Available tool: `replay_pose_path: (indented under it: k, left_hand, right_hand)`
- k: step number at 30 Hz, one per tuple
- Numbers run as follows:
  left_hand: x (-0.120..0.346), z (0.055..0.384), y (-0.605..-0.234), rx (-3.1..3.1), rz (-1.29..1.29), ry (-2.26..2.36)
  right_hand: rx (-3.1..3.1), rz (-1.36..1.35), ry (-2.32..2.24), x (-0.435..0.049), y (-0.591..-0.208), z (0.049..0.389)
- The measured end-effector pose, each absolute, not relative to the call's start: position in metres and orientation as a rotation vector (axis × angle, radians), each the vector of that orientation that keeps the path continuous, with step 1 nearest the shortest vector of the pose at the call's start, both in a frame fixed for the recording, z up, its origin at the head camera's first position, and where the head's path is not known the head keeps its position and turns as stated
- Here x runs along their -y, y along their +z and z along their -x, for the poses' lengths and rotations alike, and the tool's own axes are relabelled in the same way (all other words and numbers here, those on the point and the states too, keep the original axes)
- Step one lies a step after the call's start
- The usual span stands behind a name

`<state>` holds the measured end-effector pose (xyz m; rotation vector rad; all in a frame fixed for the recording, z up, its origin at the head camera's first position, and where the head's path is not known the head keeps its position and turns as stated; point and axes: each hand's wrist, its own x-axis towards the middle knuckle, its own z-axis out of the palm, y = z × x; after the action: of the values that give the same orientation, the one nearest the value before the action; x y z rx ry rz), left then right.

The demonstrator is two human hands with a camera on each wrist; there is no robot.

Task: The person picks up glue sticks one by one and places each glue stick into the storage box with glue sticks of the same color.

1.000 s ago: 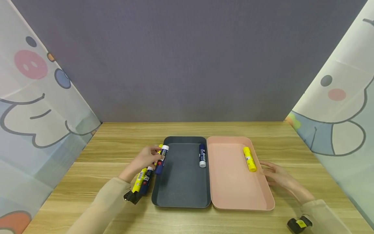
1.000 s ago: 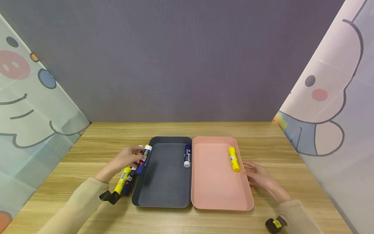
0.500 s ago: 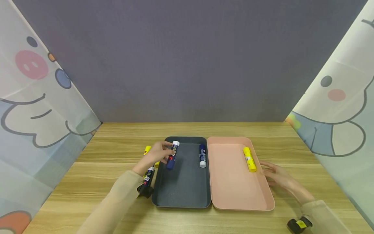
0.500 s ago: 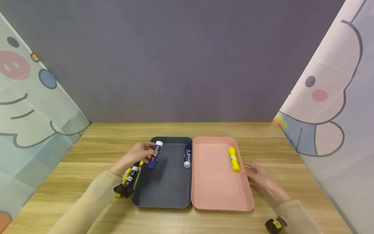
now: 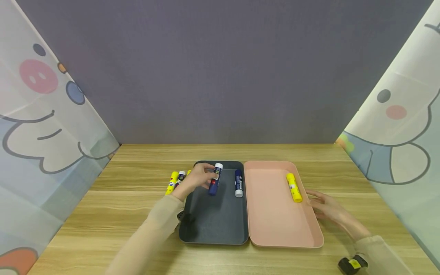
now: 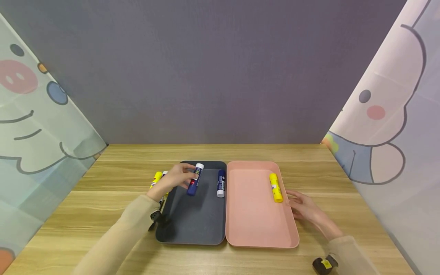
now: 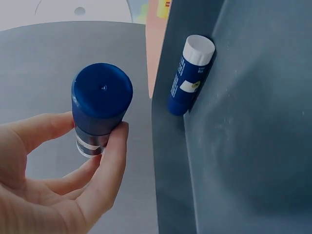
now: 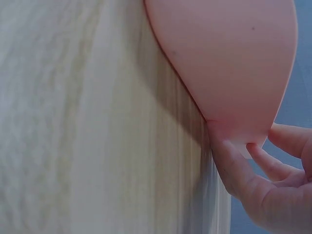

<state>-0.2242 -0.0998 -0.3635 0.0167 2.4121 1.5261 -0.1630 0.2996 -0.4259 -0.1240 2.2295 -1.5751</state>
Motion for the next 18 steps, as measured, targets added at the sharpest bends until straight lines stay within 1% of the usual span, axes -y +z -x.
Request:
replay_pose_path:
  k: [18]
  left_hand:
    - [0.072,0.242,-0.383,-2.388,0.03,1.538]
  right_hand:
    - [-2.202,0.137,-1.589,-0.3,-0.425,0.163]
